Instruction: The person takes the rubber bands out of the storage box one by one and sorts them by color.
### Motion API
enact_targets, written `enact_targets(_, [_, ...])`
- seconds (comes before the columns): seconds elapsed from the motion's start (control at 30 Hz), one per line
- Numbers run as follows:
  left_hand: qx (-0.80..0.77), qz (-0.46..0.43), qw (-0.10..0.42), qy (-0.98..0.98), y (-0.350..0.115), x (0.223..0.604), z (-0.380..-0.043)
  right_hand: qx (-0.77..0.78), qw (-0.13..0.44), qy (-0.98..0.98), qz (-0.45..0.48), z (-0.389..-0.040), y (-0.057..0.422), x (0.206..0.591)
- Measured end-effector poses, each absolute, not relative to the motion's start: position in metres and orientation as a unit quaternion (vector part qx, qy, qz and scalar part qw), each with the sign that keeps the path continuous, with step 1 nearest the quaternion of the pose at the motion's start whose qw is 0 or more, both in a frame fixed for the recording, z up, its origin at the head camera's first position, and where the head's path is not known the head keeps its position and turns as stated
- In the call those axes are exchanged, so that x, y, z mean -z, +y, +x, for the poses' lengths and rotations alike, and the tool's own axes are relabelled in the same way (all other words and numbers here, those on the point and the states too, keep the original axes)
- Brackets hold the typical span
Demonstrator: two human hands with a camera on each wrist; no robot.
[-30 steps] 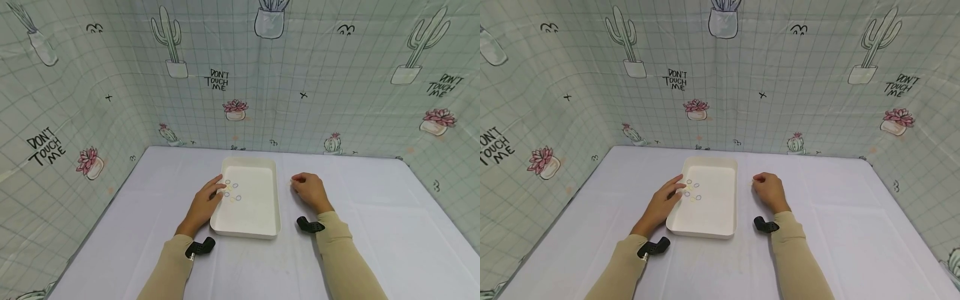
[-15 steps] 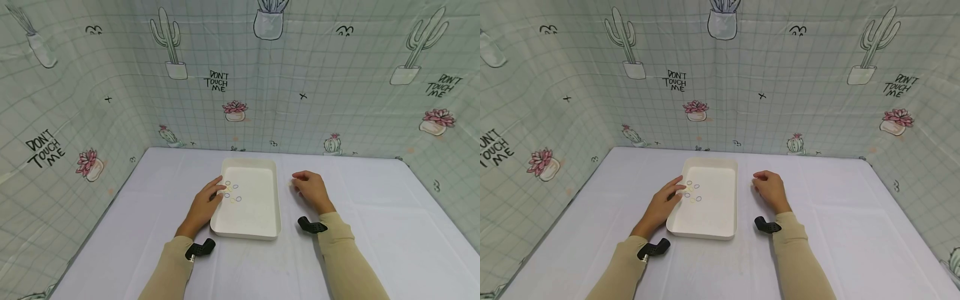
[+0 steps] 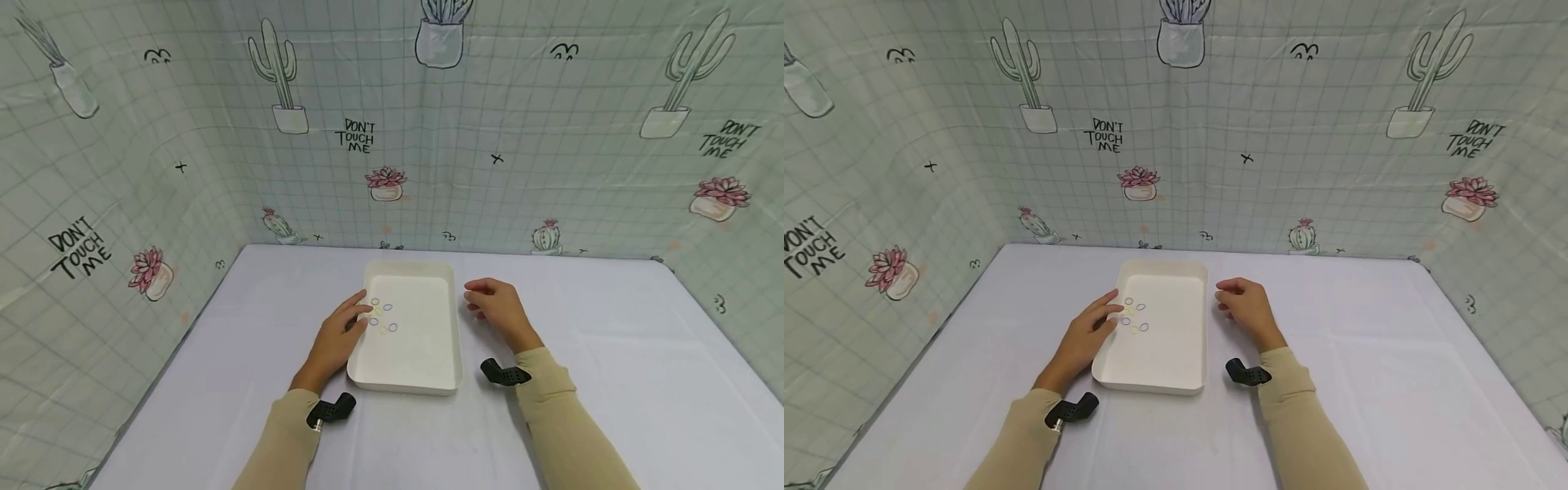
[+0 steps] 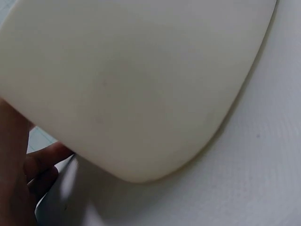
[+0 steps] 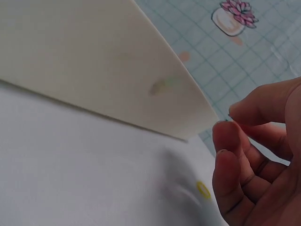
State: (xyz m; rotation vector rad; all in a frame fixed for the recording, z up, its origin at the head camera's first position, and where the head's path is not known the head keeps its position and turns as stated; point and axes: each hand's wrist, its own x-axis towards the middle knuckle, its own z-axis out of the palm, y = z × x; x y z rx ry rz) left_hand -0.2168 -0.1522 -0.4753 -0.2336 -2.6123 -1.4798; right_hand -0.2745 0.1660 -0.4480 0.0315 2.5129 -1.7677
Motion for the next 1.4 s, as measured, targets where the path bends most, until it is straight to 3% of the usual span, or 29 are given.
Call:
enact_targets(0.67, [0.496, -0.073, 0.066, -0.863, -0.151, 0.474, -0.219, 0.588, 0.048, 0.807, -0.018, -0.276, 0.152, 0.433])
enact_targets(1.4, [0.499, -0.064, 0.075, -0.861, -0.151, 0.477, -0.219, 0.625, 0.130, 0.767, -0.057, -0.293, 0.104, 0.415])
